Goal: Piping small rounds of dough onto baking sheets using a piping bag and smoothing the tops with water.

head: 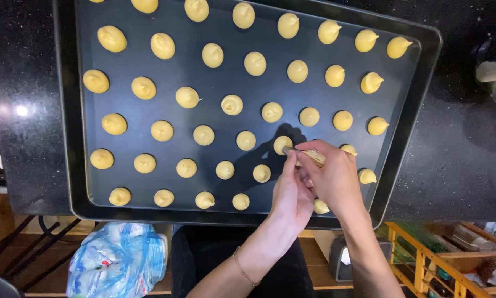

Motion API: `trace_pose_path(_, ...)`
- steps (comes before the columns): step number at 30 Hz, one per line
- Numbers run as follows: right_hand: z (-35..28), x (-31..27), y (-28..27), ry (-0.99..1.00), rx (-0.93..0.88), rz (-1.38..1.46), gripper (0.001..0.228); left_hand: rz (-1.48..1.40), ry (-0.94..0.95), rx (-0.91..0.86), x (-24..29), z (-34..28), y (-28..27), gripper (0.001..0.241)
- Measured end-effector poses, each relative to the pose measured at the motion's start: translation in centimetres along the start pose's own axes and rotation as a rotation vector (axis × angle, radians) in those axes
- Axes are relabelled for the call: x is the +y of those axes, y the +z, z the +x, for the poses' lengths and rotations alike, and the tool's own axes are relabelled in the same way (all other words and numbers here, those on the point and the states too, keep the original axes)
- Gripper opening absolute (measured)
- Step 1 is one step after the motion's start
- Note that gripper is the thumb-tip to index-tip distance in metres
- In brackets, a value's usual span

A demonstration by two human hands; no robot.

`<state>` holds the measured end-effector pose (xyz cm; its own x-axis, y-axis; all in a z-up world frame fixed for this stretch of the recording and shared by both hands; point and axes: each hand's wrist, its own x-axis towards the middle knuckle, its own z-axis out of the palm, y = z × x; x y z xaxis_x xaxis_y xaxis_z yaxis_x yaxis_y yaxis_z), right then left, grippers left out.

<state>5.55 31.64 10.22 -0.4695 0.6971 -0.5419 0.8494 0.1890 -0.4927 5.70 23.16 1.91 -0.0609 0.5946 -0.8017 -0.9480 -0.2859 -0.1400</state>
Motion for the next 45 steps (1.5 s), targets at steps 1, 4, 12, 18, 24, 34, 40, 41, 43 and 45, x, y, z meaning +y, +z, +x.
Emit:
trace_pose_path(1,0.0,-0.1,0.0,0.000,0.001,0.000,0.019,0.001,0.000,-0.001,0.0,0.0,-0.1,0.032)
trace_pose_path(4,-0.1,-0.2,0.0,0.000,0.006,-0.007,0.019,-0.018,0.007,-0.002,0.0,-0.1,-0.3,0.031)
trace_pose_path(12,0.6,1.0,-1.4,-0.098,-0.080,-0.013,0.020,0.026,0.010,-0.130,0.7,-4.7,-0.1,0.041)
trace_pose_path(18,2.9,1.0,-0.3,0.019,-0.123,0.258,0.020,0.289,0.064,0.022,2.1,-9.4,-1.6,0.042)
trace_pose_path(24,2.4,0.2,-1.0,0.075,-0.018,0.104,0.021,0.252,0.202,0.000,1.4,-9.1,-4.4,0.033)
trace_pose_path(34,0.2,2.2,-0.2,0.037,0.048,0.090,0.020,0.171,0.194,0.038,2.0,-9.0,-4.2,0.029)
trace_pose_path(40,-1.2,2.2,0.5,0.077,0.084,0.114,0.022,0.199,0.196,0.071,2.8,-10.0,-3.6,0.029)
trace_pose_path(41,-1.5,2.0,0.4,0.086,0.089,0.140,0.022,0.209,0.197,0.054,2.9,-10.1,-3.5,0.029)
trace_pose_path(43,-2.2,1.4,0.0,0.089,0.104,0.169,0.021,0.224,0.201,0.026,3.4,-10.4,-3.5,0.029)
trace_pose_path(45,-3.6,0.8,-0.8,0.138,0.094,0.280,0.023,0.206,0.168,0.048,3.7,-11.2,-4.0,0.030)
